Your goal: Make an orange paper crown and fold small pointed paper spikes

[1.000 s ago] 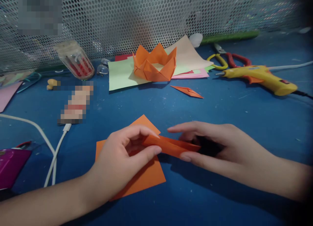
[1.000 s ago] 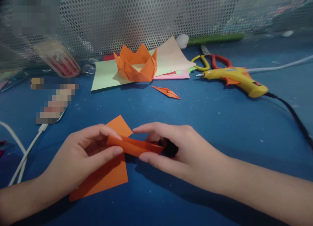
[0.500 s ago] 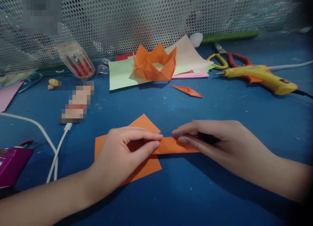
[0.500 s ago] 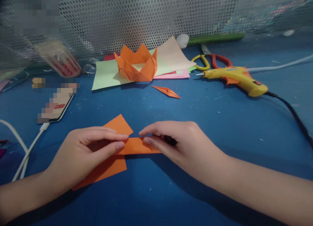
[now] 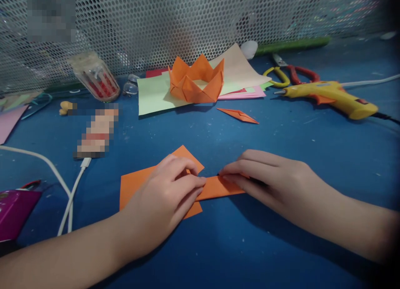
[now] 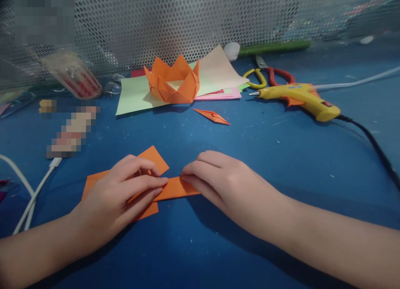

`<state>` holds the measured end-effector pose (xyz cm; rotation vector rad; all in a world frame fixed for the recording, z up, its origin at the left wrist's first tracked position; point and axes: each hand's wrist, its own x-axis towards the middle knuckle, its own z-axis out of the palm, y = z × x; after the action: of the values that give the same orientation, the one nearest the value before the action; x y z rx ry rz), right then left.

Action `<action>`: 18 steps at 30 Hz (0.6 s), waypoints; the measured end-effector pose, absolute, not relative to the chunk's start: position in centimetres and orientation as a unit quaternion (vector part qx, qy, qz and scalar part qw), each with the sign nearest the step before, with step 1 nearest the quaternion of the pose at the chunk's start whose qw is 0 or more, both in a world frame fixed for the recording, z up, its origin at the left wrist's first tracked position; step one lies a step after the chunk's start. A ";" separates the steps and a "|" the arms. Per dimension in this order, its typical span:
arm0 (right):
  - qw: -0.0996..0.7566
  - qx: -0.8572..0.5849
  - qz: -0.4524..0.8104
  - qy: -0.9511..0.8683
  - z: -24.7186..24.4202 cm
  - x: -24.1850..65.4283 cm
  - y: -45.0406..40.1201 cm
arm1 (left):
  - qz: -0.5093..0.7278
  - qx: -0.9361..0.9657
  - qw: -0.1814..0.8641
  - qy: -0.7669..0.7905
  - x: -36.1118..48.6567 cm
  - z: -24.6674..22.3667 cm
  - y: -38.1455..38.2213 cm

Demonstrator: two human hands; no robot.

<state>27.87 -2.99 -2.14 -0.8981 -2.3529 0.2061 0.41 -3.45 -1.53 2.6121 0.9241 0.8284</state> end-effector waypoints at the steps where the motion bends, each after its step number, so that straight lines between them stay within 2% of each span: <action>1: 0.299 -0.339 0.079 -0.888 -2.2 27.9 -3.0 | 0.279 0.904 0.110 0.303 0.4 -1.5 -3.3; 6: 0.297 -0.350 0.087 -0.884 -2.2 28.0 -3.2 | 0.260 0.938 0.028 0.229 0.4 -1.0 -3.2; 12: 0.300 -0.358 0.097 -0.879 -2.6 27.7 -2.8 | 0.192 0.954 -0.145 0.178 0.4 0.2 -4.2; 18: 0.290 -0.374 0.111 -0.874 -2.7 28.0 -2.5 | 0.140 0.962 -0.188 0.142 0.6 1.1 -4.4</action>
<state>27.99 -2.50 -2.66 -0.9982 -2.3302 0.2953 0.55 -4.41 1.14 3.4463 0.5102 0.5013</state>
